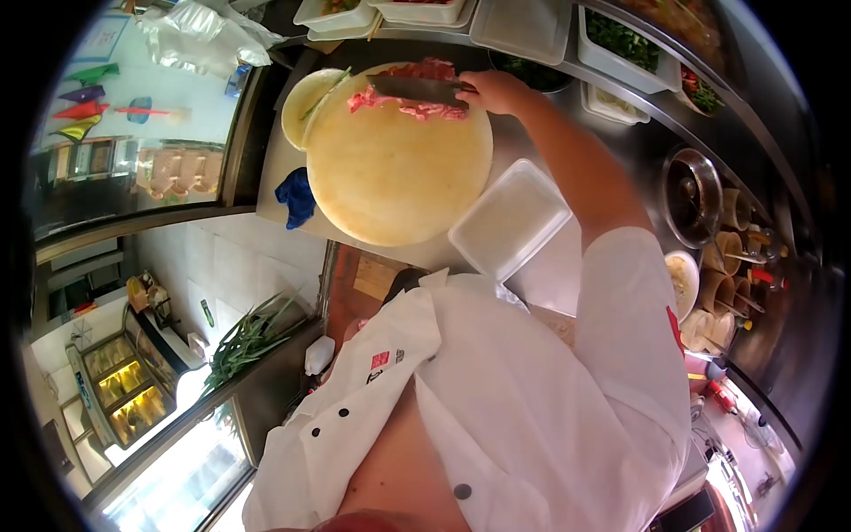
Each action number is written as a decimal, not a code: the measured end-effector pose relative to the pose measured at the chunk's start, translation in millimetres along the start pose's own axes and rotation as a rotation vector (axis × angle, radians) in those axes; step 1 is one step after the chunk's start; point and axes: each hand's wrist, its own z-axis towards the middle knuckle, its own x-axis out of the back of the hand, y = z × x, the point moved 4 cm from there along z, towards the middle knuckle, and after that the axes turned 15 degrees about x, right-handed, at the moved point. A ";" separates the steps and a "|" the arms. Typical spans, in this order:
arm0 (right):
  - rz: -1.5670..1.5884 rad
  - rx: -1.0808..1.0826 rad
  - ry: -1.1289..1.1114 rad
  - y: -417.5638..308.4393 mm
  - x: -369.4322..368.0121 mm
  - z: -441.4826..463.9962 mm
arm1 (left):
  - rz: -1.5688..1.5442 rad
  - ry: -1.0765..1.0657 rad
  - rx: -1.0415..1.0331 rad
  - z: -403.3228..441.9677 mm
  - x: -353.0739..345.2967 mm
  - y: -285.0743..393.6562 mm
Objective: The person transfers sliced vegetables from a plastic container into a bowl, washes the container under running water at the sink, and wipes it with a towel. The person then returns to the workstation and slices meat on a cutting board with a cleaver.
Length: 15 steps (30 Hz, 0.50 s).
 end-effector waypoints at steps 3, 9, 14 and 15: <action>0.009 0.010 0.012 -1.3 2.9 3.7 | 0.136 0.125 0.032 -32.8 6.5 32.8; 0.126 0.022 0.032 -45.9 -15.0 -20.8 | 0.187 0.076 0.051 -48.3 5.1 38.1; 0.152 -0.015 -0.043 -110.9 -48.2 -44.6 | 0.211 0.023 0.004 -47.3 13.1 46.4; 0.156 0.012 -0.056 -118.4 -59.7 -46.5 | 0.218 0.023 -0.007 -50.8 18.6 52.6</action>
